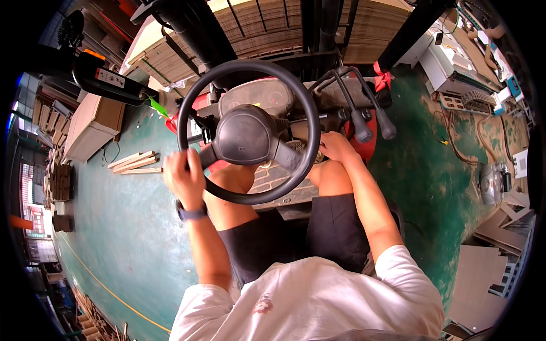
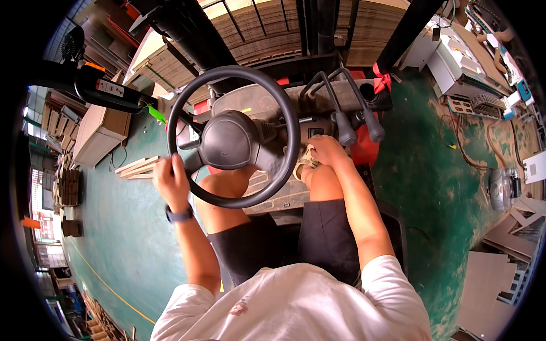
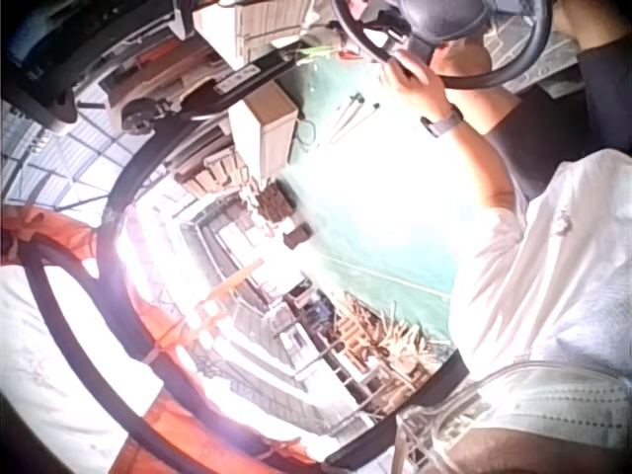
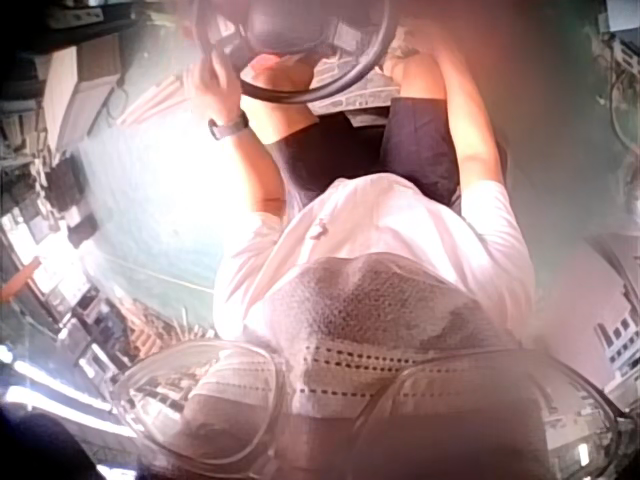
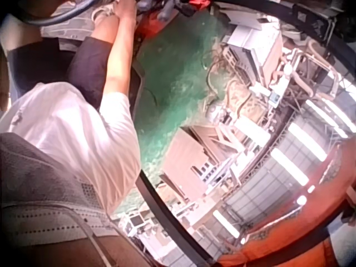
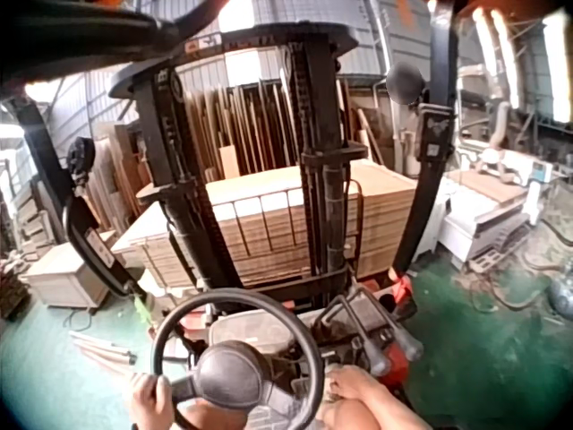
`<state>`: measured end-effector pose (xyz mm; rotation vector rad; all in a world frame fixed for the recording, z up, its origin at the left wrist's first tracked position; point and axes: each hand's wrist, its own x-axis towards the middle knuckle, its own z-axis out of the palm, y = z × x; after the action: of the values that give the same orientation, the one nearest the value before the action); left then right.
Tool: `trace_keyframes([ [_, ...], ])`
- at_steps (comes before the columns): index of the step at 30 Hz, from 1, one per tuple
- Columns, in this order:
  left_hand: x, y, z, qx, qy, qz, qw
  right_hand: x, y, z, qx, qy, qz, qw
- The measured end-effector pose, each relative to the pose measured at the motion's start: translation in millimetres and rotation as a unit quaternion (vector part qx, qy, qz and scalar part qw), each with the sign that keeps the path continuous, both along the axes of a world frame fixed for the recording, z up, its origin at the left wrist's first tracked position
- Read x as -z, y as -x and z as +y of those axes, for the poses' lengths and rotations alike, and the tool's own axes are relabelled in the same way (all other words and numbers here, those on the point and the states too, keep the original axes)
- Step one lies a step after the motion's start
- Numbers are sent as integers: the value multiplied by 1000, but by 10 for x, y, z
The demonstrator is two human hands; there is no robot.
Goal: The person operates a forklift inside a warehouse, steering and maneuvering the vehicle while carrying a load of wooden planks. The operator adjusts the steering wheel and control levers to navigate the space.
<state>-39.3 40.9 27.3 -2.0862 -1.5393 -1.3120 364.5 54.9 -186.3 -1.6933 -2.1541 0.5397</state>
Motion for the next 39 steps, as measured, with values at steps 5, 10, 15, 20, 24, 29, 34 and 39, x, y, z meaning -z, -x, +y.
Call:
trace_keyframes([
  [5,263,-1207,-1050,173,57,43,982,-13,-108,-73,15,-5,10,1000],
  [10,-178,-2240,158,216,-65,198,954,-84,153,-27,72,41,39,996],
  [15,-800,-1486,1691,-2,43,208,977,-97,-67,-171,108,-69,-12,992],
  [20,-293,-149,813,-46,44,123,990,-189,-367,-543,278,-154,172,933],
  [24,213,-123,-516,126,12,177,976,-342,-544,-942,401,-328,478,710],
  [29,609,-1215,-1046,191,-38,-69,978,-1009,-368,-829,300,-358,319,825],
  [34,530,-1674,-824,301,-36,-61,951,-1278,-528,-329,311,-382,267,828],
  [39,530,-1841,-783,286,-34,-91,953,-1519,-532,-283,294,-318,325,841],
])
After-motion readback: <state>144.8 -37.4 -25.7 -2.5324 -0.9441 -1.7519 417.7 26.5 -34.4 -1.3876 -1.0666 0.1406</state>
